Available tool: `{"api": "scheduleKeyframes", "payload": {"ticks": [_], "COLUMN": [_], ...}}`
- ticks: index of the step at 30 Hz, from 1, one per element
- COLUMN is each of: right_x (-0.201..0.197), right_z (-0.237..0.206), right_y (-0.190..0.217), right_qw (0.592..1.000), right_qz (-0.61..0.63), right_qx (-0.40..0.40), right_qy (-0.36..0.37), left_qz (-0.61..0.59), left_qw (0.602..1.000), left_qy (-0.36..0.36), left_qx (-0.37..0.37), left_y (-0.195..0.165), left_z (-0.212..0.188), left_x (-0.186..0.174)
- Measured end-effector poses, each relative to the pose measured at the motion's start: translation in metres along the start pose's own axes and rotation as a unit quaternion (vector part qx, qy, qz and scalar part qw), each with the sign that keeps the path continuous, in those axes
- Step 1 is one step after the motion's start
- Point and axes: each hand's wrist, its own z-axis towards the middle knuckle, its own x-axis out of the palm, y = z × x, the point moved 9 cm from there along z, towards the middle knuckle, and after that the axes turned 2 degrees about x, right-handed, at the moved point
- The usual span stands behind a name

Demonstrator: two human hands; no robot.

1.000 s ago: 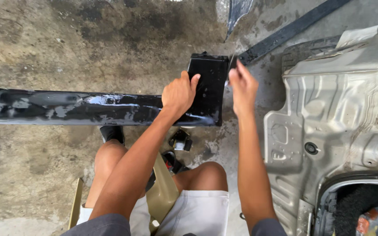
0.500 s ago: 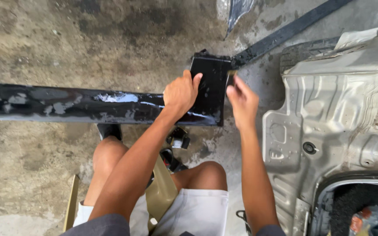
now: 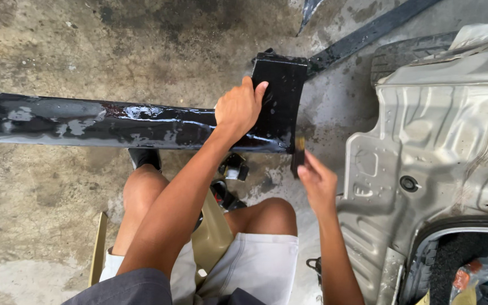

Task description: The person sits on a low stool and sands a long black metal car part, likely a bumper beam, using a sanding block. They repeatedly dip the block into a bucket of water and wipe the surface with a cloth while working.

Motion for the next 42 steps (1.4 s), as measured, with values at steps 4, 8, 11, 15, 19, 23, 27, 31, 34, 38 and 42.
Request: {"api": "scheduleKeyframes", "payload": {"ticks": [4, 8, 11, 15, 19, 23, 27, 31, 34, 38, 42], "right_x": [-0.004, -0.016, -0.031, -0.034, 0.006, 0.011, 0.016, 0.031, 0.036, 0.018, 0.020], "right_z": [-0.014, 0.019, 0.026, 0.008, 0.026, 0.119, 0.165, 0.076, 0.000, -0.039, -0.036], "right_y": [-0.014, -0.014, -0.008, -0.004, -0.007, 0.021, 0.061, 0.090, 0.075, 0.071, 0.075], "right_qw": [0.999, 0.997, 0.995, 0.998, 0.996, 0.988, 0.977, 0.954, 0.908, 0.891, 0.915], "right_qz": [-0.003, 0.008, 0.066, 0.050, 0.017, 0.035, 0.143, -0.169, -0.340, -0.357, -0.281], "right_qx": [-0.045, -0.031, -0.001, -0.031, -0.077, -0.117, -0.142, -0.241, -0.235, -0.262, -0.230], "right_qy": [0.020, 0.065, 0.069, -0.032, -0.051, -0.090, -0.069, -0.063, -0.069, -0.097, -0.174], "left_qz": [0.010, 0.029, 0.033, 0.033, 0.029, 0.025, 0.031, 0.009, 0.011, 0.012, 0.008], "left_qw": [0.999, 0.998, 0.998, 0.998, 0.999, 1.000, 0.999, 0.999, 0.999, 0.999, 0.999], "left_qy": [-0.030, -0.055, -0.042, -0.046, -0.027, -0.001, -0.015, -0.029, -0.027, -0.026, -0.026], "left_qx": [0.007, 0.015, 0.012, 0.021, 0.008, 0.008, 0.018, 0.028, 0.028, 0.038, 0.019], "left_y": [-0.001, 0.001, 0.003, -0.001, -0.002, -0.006, -0.010, -0.008, -0.006, -0.011, -0.011], "left_z": [0.003, 0.010, 0.009, 0.009, -0.001, -0.012, -0.006, 0.001, 0.002, 0.000, 0.001], "left_x": [-0.006, -0.019, -0.021, -0.019, -0.008, -0.001, -0.007, -0.007, -0.001, 0.002, -0.003]}}
